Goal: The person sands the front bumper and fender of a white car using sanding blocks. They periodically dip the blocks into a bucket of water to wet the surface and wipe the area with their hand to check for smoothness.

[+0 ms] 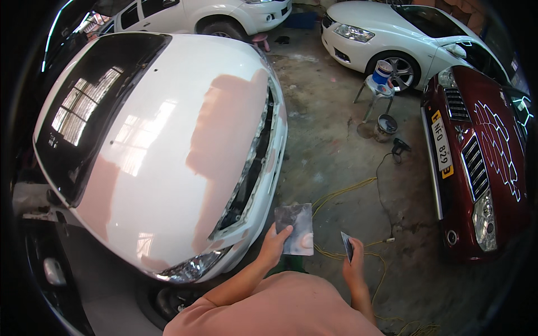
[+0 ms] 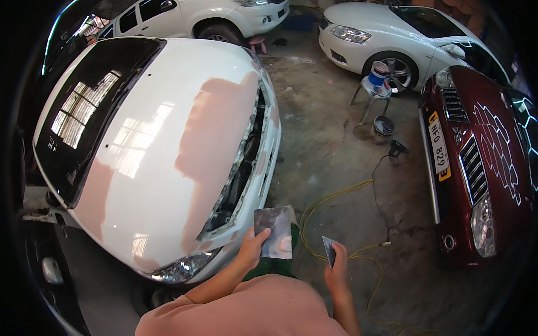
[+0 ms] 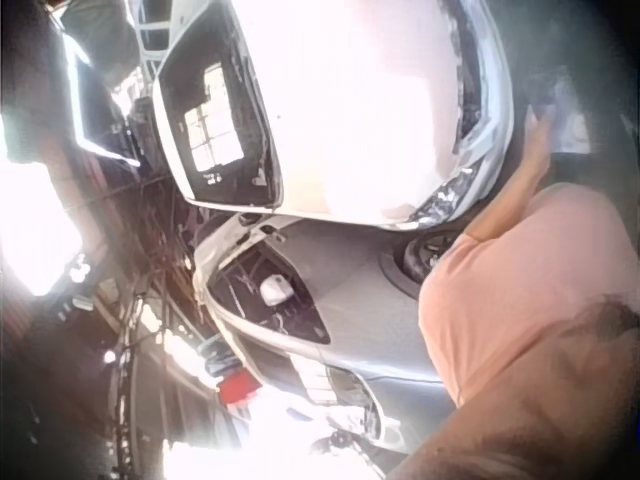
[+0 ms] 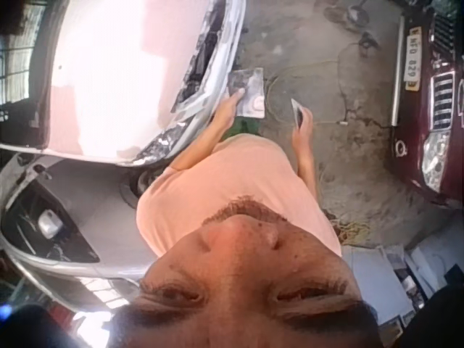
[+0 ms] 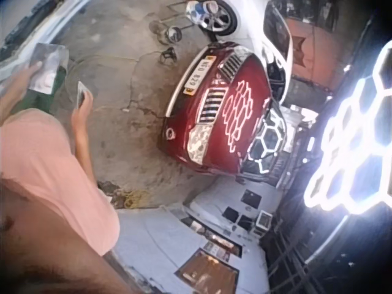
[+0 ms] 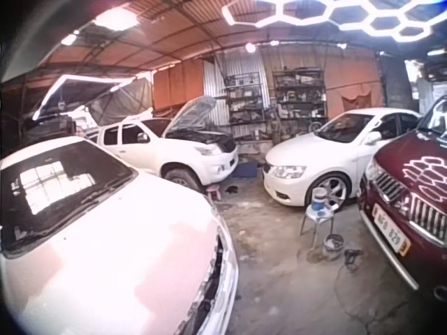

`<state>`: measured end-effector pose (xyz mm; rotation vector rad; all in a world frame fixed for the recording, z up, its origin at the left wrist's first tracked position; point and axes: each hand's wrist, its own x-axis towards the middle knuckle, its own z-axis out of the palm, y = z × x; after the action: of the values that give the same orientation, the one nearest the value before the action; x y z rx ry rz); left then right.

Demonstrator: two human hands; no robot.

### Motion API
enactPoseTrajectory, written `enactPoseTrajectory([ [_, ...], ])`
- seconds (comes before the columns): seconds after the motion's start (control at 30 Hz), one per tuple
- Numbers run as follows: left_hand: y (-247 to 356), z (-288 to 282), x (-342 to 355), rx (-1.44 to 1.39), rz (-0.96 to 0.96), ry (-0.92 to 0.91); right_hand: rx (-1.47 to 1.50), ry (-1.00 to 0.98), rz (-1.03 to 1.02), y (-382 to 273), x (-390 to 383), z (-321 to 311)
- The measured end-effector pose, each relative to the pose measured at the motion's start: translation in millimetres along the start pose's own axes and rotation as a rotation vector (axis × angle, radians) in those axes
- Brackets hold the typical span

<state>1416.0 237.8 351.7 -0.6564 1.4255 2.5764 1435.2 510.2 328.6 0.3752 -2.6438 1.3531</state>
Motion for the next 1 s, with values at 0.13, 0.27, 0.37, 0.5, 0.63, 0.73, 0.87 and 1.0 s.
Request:
enactPoseTrajectory([
  [0.13, 7.3, 40.6, 91.3, -0.016, -0.048, -0.119, -0.055, -0.026, 0.099, 24.9, 65.7, -4.2],
  [0.27, 32.6, 81.3, 187.7, 0.019, -0.081, -0.156, -0.092, -0.051, 0.175, 40.1, 154.4, -9.6],
  [0.37, 72.5, 114.4, 261.9, 0.065, -0.065, -0.200, -0.072, -0.093, 0.179, 45.3, 239.9, -20.8],
  [0.5, 128.6, 148.8, 344.8, 0.113, -0.075, -0.284, -0.170, 0.017, 0.231, 67.5, 326.3, -30.3],
  [0.63, 168.1, 176.1, 402.6, 0.171, -0.096, -0.305, -0.184, 0.102, 0.295, 92.7, 392.0, -31.8],
  [0.73, 189.7, 194.3, 442.3, 0.210, -0.124, -0.289, -0.157, 0.093, 0.278, 113.1, 443.1, -29.1],
  [0.87, 201.3, 213.5, 508.1, 0.253, -0.099, -0.233, -0.150, 0.040, 0.329, 145.4, 524.7, -22.2],
  [1.0, 207.6, 237.7, 590.8, 0.257, -0.087, -0.176, -0.085, -0.020, 0.321, 194.7, 620.9, -15.0],
])
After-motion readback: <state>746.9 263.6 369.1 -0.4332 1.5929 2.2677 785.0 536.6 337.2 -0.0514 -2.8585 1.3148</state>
